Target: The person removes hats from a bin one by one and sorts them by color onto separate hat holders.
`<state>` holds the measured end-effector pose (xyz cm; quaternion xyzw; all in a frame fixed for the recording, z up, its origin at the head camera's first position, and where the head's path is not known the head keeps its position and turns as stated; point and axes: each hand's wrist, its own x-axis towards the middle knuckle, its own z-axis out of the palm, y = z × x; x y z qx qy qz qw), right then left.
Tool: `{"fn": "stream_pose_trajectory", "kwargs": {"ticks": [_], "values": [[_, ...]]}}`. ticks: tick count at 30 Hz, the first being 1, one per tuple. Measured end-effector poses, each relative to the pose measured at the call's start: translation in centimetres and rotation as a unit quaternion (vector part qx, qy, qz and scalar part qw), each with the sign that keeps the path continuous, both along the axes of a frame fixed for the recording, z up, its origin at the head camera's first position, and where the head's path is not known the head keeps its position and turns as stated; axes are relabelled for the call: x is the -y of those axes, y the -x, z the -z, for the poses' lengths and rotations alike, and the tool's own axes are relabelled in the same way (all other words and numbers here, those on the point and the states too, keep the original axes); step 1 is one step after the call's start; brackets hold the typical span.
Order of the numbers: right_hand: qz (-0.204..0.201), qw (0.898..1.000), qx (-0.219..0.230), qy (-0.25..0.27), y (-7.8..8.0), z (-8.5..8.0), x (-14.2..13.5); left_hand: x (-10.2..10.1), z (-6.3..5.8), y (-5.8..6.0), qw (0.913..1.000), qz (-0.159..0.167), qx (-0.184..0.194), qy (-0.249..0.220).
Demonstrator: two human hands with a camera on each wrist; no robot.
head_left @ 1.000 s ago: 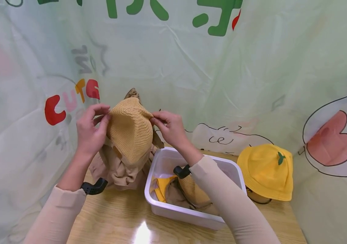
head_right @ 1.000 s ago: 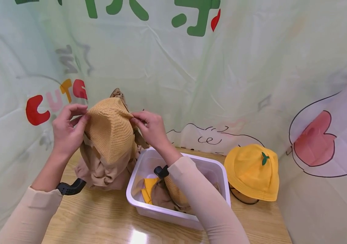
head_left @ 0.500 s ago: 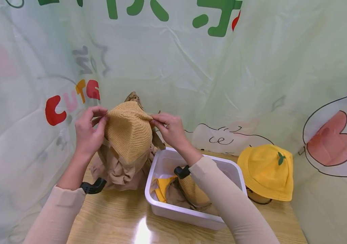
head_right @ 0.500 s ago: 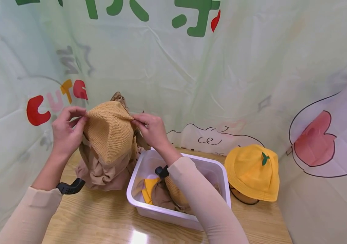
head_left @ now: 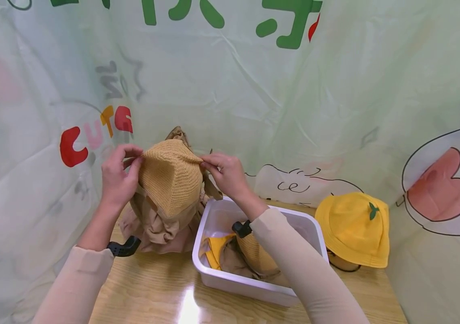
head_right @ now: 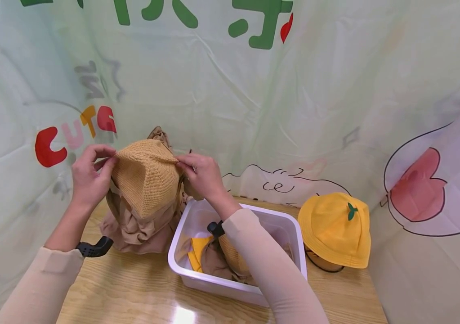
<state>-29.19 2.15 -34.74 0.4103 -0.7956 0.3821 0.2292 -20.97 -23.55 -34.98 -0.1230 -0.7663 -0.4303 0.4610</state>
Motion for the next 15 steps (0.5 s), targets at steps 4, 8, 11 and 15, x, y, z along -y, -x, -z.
{"fn": "stream_pose_trajectory", "kwargs": {"ticks": [4,8,11,15], "values": [[0.005,1.0,0.001,-0.006,0.2,0.3,0.0,0.1,0.3,0.2,1.0,0.0,0.003,0.005],[0.014,1.0,0.011,-0.012,0.3,0.6,-0.1,0.1,0.6,0.3,0.9999,0.001,0.01,0.01],[0.021,0.999,0.019,-0.018,0.3,0.8,-0.2,0.1,0.7,0.4,0.9998,0.002,0.015,0.012],[0.029,0.999,0.022,-0.025,0.5,1.1,-0.2,0.1,1.0,0.6,0.9996,0.0,0.019,0.019]]}}
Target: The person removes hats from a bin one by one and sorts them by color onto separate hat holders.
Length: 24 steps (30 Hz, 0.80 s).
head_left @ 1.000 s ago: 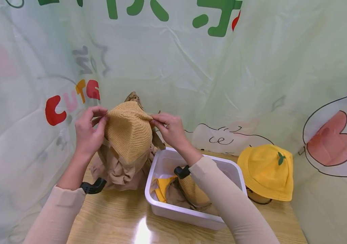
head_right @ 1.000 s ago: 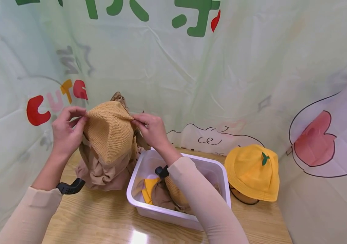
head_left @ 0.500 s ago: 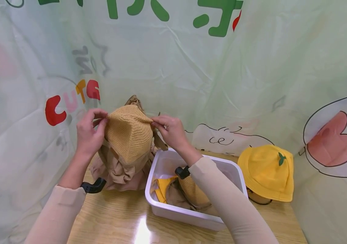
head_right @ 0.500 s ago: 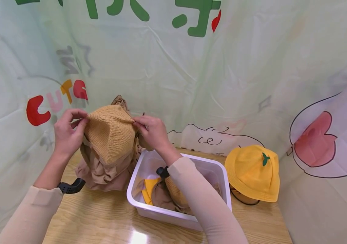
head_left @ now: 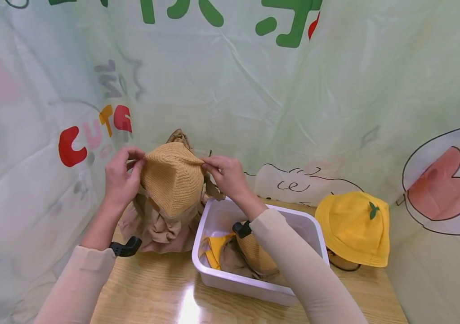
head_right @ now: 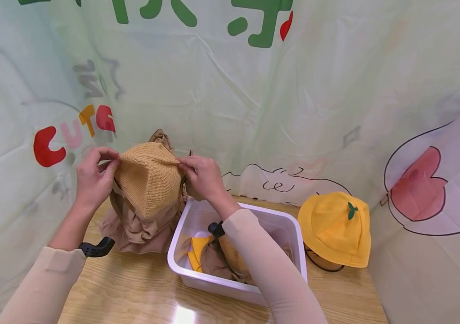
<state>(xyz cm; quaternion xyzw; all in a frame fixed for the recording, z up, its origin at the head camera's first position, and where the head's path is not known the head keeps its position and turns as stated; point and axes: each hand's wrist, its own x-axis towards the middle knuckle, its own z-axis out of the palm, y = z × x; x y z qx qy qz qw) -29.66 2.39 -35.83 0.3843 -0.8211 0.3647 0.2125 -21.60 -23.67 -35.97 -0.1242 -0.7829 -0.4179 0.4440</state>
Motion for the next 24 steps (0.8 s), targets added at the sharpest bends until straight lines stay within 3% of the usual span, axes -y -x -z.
{"fn": "stream_pose_trajectory", "kwargs": {"ticks": [24], "values": [[0.04,0.997,0.027,-0.061,0.8,2.1,0.6,1.0,2.5,1.5,0.9986,-0.009,0.051,0.009]]}}
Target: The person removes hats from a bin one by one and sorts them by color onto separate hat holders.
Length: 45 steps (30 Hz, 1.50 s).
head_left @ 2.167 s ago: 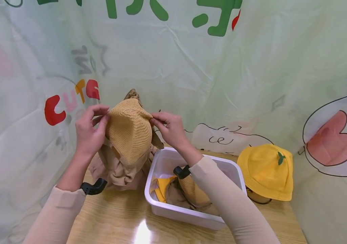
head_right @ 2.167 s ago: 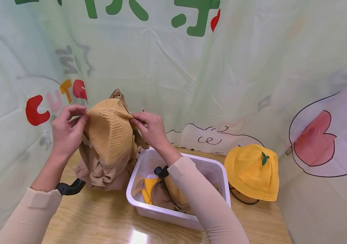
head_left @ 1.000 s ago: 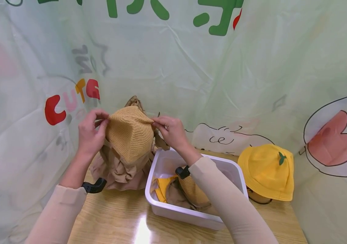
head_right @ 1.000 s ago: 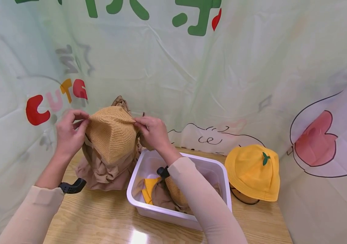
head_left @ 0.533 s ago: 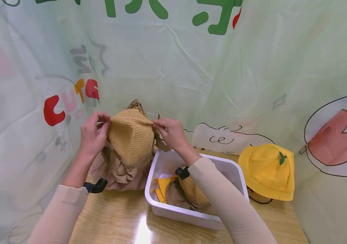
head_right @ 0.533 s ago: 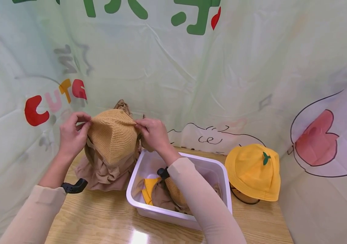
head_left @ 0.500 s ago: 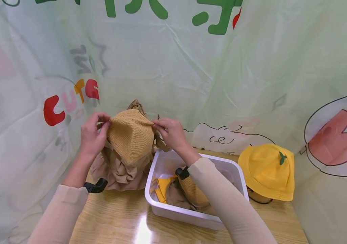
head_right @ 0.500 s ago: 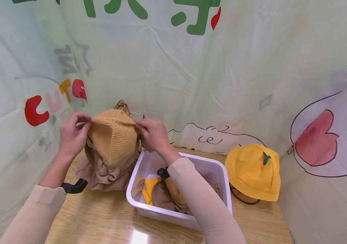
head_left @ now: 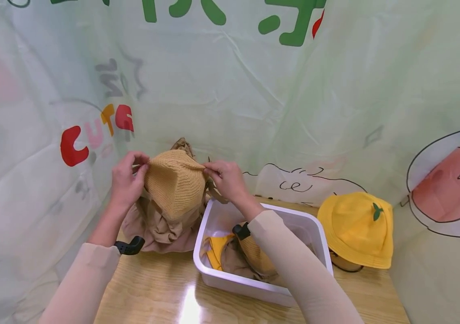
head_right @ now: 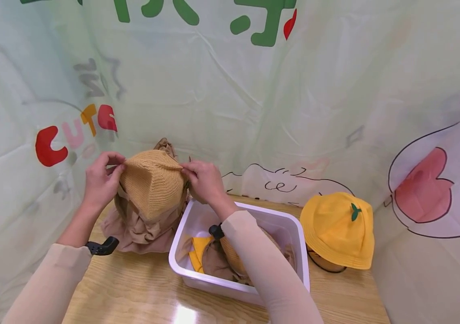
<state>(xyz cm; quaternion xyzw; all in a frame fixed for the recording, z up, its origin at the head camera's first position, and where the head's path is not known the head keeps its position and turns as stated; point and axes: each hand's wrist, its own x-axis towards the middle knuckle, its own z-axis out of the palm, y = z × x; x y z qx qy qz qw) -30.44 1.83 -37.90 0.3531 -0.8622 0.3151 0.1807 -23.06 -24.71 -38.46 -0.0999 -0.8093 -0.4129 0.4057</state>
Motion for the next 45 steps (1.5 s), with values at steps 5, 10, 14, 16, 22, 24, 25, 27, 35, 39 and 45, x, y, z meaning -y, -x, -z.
{"fn": "stream_pose_trajectory", "kwargs": {"ticks": [5,10,14,16,22,24,25,27,35,39,45], "values": [[0.004,1.0,-0.003,-0.015,0.2,0.5,0.3,0.2,0.4,0.0,0.9999,-0.009,0.008,0.005],[0.012,1.0,0.008,-0.019,0.5,1.2,0.5,0.3,0.9,0.1,0.9996,-0.014,0.021,0.011],[0.016,0.999,0.021,-0.02,0.6,1.5,0.6,0.5,1.2,0.3,0.9995,-0.018,0.025,0.013],[0.018,0.999,0.024,-0.022,0.6,1.6,0.7,0.7,1.3,0.4,0.9994,-0.019,0.026,0.013],[0.021,0.999,0.033,-0.035,0.9,1.9,1.0,0.9,1.8,0.6,0.999,-0.025,0.037,0.011],[0.02,0.999,0.032,-0.038,1.0,2.1,1.1,1.0,2.1,0.7,0.9986,-0.027,0.044,0.011],[0.019,0.999,0.032,-0.038,1.0,2.2,1.1,1.0,2.2,0.7,0.9984,-0.029,0.047,0.011],[0.018,0.999,0.03,-0.038,1.0,2.3,1.2,1.1,2.4,0.8,0.9982,-0.03,0.051,0.009],[0.018,0.999,0.036,-0.034,1.2,2.7,1.4,1.0,2.8,1.0,0.9977,-0.032,0.059,0.007],[0.021,0.998,0.043,-0.041,1.3,3.0,1.4,0.9,2.9,1.0,0.9971,-0.03,0.069,0.007],[0.025,0.997,0.057,-0.051,1.2,3.4,1.5,1.0,3.4,1.1,0.9964,-0.025,0.08,0.015]]}}
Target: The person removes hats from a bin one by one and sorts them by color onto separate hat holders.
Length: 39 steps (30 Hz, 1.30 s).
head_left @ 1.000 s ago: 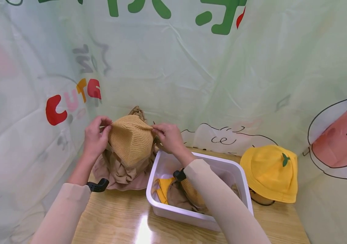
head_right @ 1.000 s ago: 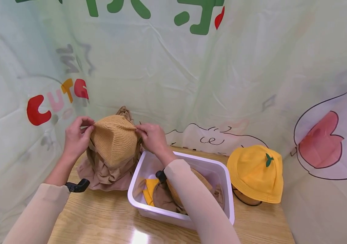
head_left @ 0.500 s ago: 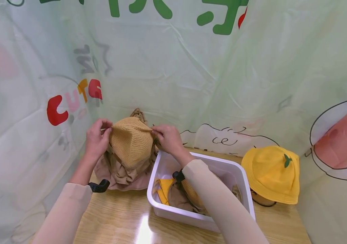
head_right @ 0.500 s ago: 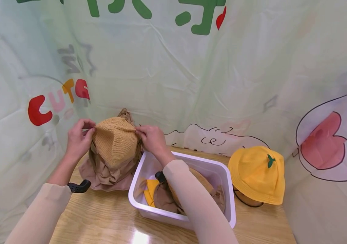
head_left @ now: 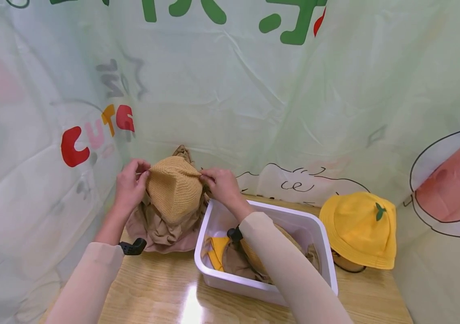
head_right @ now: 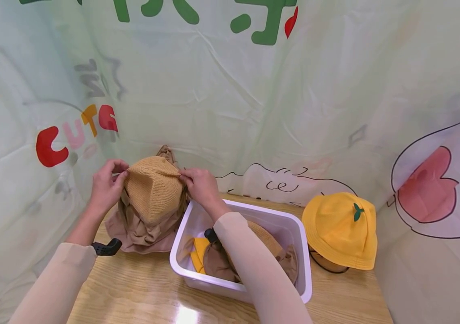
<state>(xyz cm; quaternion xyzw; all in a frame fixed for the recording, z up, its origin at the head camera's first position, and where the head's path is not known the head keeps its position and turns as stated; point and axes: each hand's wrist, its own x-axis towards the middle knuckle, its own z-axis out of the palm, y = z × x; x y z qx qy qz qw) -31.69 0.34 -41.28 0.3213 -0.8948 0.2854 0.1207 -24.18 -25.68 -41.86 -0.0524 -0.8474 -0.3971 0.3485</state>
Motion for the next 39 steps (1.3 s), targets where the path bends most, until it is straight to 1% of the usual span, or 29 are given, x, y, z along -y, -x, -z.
{"fn": "stream_pose_trajectory", "kwargs": {"ticks": [4,7,9,11,13,15,17,19,22,25,29,34,39], "values": [[0.003,1.0,0.011,-0.008,0.0,0.1,0.0,-0.1,0.5,0.3,1.0,0.002,0.009,-0.001],[0.007,1.0,0.017,-0.014,-0.1,0.1,0.0,-0.3,0.7,0.4,0.9999,0.004,0.002,-0.011],[0.007,1.0,0.02,-0.01,-0.2,0.1,0.0,-0.7,0.7,0.4,0.9998,0.009,-0.012,-0.012],[-0.004,0.999,0.033,0.015,-0.5,0.1,0.2,-0.9,0.8,0.1,0.9994,0.023,-0.026,-0.001],[-0.024,0.997,0.05,0.051,-0.9,0.0,0.4,-1.3,0.8,-0.2,0.9983,0.042,-0.029,0.026],[-0.051,0.993,0.063,0.08,-1.2,-0.1,0.7,-1.7,1.0,-0.5,0.996,0.06,-0.018,0.063],[-0.078,0.99,0.078,0.092,-1.5,-0.3,1.0,-2.1,1.1,-0.6,0.9922,0.075,0.002,0.1],[-0.1,0.987,0.088,0.086,-1.7,-0.4,1.4,-2.4,1.2,-0.6,0.9875,0.079,0.028,0.133],[-0.116,0.985,0.11,0.062,-1.7,-0.5,1.8,-2.8,1.3,-0.3,0.9829,0.076,0.055,0.159],[-0.12,0.984,0.124,0.051,-1.5,-0.3,2.0,-3.1,1.4,0.0,0.9812,0.069,0.069,0.167],[-0.12,0.982,0.138,0.047,-1.1,0.0,2.1,-3.2,1.6,0.4,0.981,0.068,0.078,0.164],[-0.114,0.982,0.147,0.044,-0.6,0.6,2.1,-3.2,2.0,0.9,0.9803,0.071,0.093,0.159],[-0.115,0.981,0.148,0.044,-0.3,1.1,2.1,-3.1,2.6,1.6,0.981,0.068,0.1,0.151]]}}
